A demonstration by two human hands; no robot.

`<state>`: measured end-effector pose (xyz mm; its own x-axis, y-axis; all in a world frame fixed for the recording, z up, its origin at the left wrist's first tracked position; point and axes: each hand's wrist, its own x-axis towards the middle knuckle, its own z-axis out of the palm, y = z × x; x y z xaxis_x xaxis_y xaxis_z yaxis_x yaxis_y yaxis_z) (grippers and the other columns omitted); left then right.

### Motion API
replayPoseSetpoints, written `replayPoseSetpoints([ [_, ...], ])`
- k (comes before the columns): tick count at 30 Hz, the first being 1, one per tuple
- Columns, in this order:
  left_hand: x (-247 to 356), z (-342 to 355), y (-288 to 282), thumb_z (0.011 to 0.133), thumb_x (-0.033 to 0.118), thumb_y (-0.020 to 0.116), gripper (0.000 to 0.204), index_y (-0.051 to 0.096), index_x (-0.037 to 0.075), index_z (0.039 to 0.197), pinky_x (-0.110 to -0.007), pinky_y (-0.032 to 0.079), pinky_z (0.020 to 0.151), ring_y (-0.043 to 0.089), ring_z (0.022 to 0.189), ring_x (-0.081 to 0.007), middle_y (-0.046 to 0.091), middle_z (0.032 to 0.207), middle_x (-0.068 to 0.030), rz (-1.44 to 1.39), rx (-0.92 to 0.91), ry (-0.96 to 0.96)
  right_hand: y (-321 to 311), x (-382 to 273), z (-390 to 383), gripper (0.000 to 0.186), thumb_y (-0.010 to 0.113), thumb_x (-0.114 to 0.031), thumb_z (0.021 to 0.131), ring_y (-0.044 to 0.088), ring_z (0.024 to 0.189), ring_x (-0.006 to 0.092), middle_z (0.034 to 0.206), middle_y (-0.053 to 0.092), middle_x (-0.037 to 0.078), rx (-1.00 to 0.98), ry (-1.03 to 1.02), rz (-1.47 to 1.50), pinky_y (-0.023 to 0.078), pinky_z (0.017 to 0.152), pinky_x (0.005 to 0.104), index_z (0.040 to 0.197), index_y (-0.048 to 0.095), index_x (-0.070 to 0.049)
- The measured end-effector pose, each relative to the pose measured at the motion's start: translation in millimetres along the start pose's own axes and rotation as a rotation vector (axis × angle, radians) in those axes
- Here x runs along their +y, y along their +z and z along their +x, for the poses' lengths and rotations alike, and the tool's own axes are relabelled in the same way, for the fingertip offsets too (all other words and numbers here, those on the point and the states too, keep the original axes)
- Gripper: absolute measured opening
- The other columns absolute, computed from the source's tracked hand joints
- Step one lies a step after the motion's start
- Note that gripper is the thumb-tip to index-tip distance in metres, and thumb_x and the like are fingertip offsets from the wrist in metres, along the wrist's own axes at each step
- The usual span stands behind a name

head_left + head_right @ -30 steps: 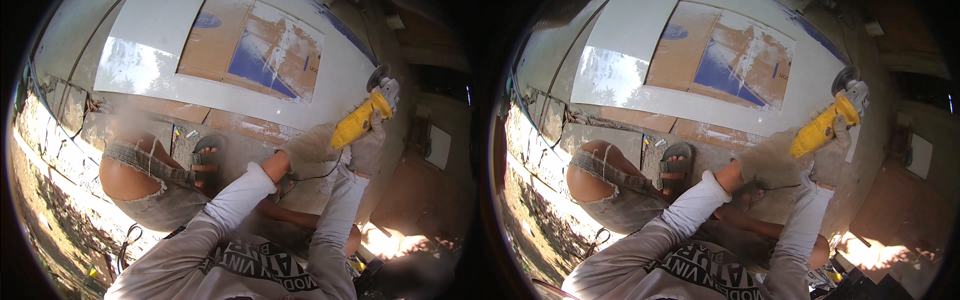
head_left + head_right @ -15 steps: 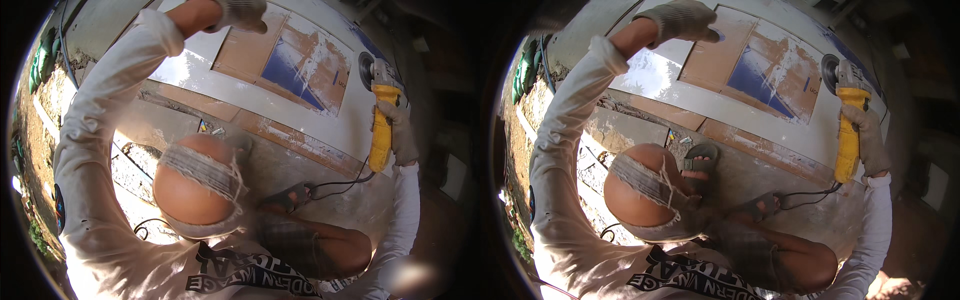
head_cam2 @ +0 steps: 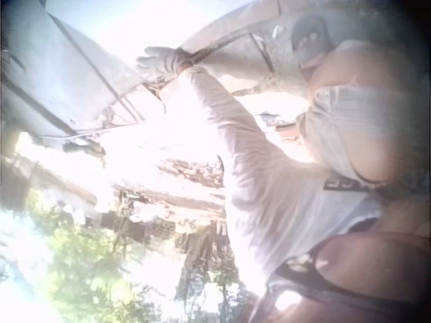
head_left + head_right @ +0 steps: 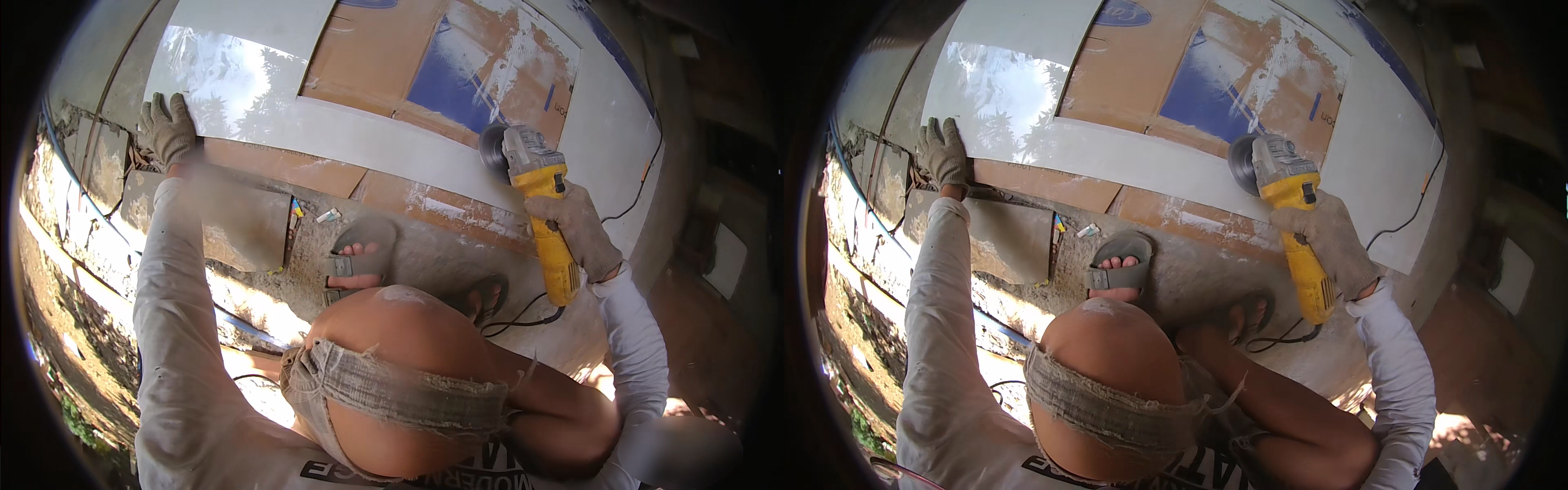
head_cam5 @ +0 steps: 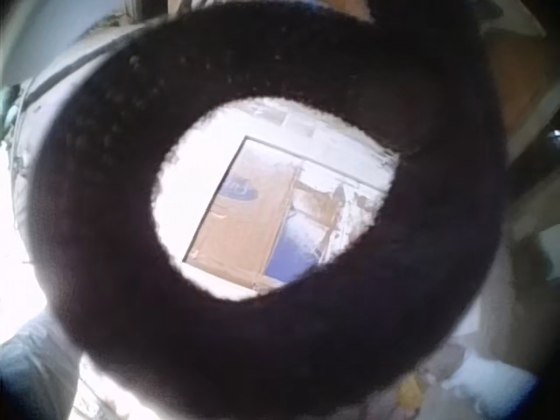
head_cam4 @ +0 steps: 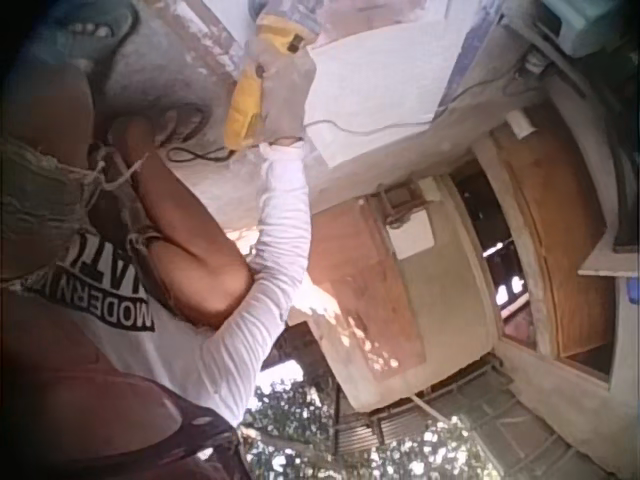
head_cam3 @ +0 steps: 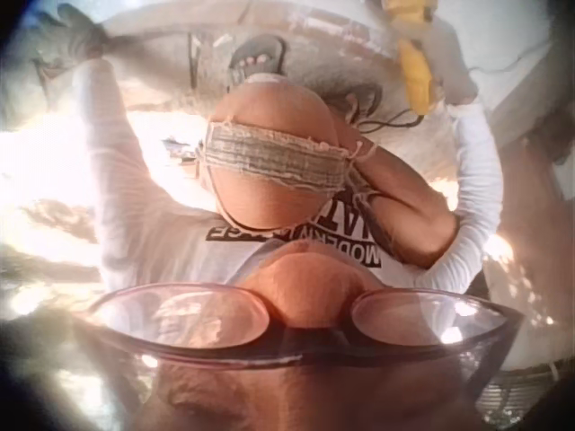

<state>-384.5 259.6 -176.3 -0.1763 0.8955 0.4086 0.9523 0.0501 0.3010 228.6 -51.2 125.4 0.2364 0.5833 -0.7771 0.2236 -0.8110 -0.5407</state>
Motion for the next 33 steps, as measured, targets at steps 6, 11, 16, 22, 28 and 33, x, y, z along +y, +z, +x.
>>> replayPoseSetpoints([
  [6,-1,-10,3,0.112,0.051,0.065,0.062,0.068,0.01,0.158,-0.053,0.028,0.136,0.042,0.163,-0.0427,0.053,0.173,-0.0224,-0.097,0.13,0.009,14,-3,19,0.035,0.082,-0.019,0.097,0.067,0.081,0.0099,0.101,0.073,0.002,0.0,-0.001,0.101,0.056,0.073,0.0293,0.125,0.074,-0.002],
  [11,-9,-13,7,0.111,0.049,0.063,0.06,0.068,0.012,0.159,-0.053,0.024,0.139,0.041,0.165,-0.0404,0.053,0.174,-0.02,-0.174,0.139,0.004,13,-15,42,0.041,0.084,-0.02,0.092,0.067,0.088,0.01,0.104,0.074,0.002,-0.141,0.013,0.018,0.056,0.08,0.0294,0.128,0.075,-0.002],
  [16,-4,-14,6,0.112,0.052,0.06,0.059,0.068,0.016,0.159,-0.053,0.027,0.138,0.041,0.164,-0.0404,0.055,0.173,-0.0177,-0.112,0.173,0.042,-4,-21,66,0.047,0.086,-0.02,0.087,0.069,0.09,0.0137,0.105,0.075,0.004,-0.232,0.054,-0.177,0.058,0.085,0.0326,0.129,0.076,-0.001],
  [22,-25,-13,12,0.113,0.05,0.06,0.055,0.073,0.012,0.151,-0.051,0.033,0.134,0.049,0.156,-0.0437,0.062,0.163,-0.021,-0.084,0.23,0.071,-14,-16,90,0.049,0.088,-0.02,0.085,0.072,0.096,0.0151,0.11,0.08,0.007,-0.251,-0.096,-0.387,0.059,0.087,0.034,0.13,0.078,-0.002],
  [28,-48,-1,17,0.112,0.05,0.061,0.056,0.075,0.007,0.144,-0.052,0.036,0.13,0.054,0.149,-0.048,0.067,0.156,-0.0248,0.003,0.19,0.141,-7,-18,96,0.051,0.089,-0.021,0.084,0.073,0.093,0.017,0.107,0.081,0.008,-0.278,-0.14,-0.408,0.06,0.086,0.036,0.13,0.078,-0.002],
  [33,-42,-7,20,0.112,0.052,0.059,0.058,0.074,0.007,0.146,-0.053,0.034,0.132,0.051,0.152,-0.0475,0.064,0.159,-0.0247,-0.052,0.241,0.126,-2,-18,92,0.05,0.088,-0.022,0.084,0.073,0.092,0.0184,0.106,0.081,0.01,-0.287,-0.131,-0.412,0.059,0.085,0.0366,0.128,0.078,0.0],
])
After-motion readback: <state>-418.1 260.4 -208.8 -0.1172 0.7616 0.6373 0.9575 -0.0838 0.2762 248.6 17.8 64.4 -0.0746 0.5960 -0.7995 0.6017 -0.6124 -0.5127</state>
